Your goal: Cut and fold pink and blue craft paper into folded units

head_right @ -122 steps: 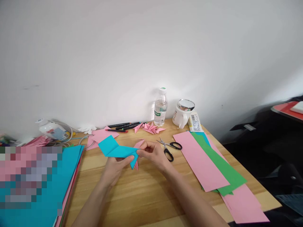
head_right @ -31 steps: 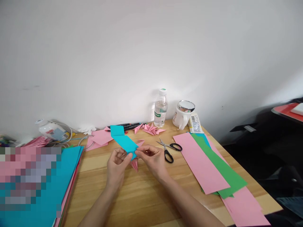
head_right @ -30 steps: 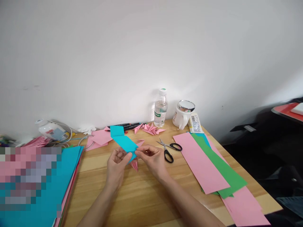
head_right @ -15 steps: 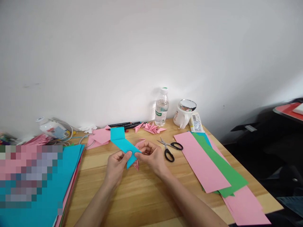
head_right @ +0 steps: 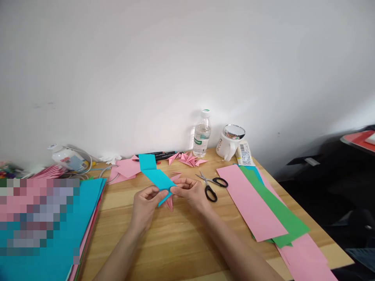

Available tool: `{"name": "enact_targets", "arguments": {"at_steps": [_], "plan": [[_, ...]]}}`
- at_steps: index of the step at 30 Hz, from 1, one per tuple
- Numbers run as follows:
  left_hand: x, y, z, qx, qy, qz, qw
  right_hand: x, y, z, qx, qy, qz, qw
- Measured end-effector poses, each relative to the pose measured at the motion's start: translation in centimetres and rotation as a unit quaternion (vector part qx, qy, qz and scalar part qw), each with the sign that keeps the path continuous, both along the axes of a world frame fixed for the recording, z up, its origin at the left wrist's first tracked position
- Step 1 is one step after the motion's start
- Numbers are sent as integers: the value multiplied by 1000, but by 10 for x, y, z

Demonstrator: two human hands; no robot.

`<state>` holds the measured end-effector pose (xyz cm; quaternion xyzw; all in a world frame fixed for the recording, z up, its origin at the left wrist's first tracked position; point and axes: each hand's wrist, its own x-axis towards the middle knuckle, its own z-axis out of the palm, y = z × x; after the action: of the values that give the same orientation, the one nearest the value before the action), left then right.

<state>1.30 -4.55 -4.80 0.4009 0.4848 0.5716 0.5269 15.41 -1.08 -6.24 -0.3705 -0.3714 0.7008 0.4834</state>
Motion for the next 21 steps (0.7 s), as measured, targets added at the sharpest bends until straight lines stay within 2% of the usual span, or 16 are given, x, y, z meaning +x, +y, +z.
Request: {"name": "enact_targets", "arguments": {"at_steps": [3, 6, 14, 21], "plan": [[2, 0, 2, 11, 13, 10, 1000, -1, -1, 0, -35, 14, 2, 999], [2, 0, 3, 13, 28, 0, 1000, -1, -1, 0, -38, 14, 0, 999], [-4, 1, -3, 26, 93, 9, 995, 0, -2, 2, 10, 2, -2, 1000], [-4, 1, 0, -4, 107, 7, 994, -1, -5, 5, 57, -41, 7, 998]]}}
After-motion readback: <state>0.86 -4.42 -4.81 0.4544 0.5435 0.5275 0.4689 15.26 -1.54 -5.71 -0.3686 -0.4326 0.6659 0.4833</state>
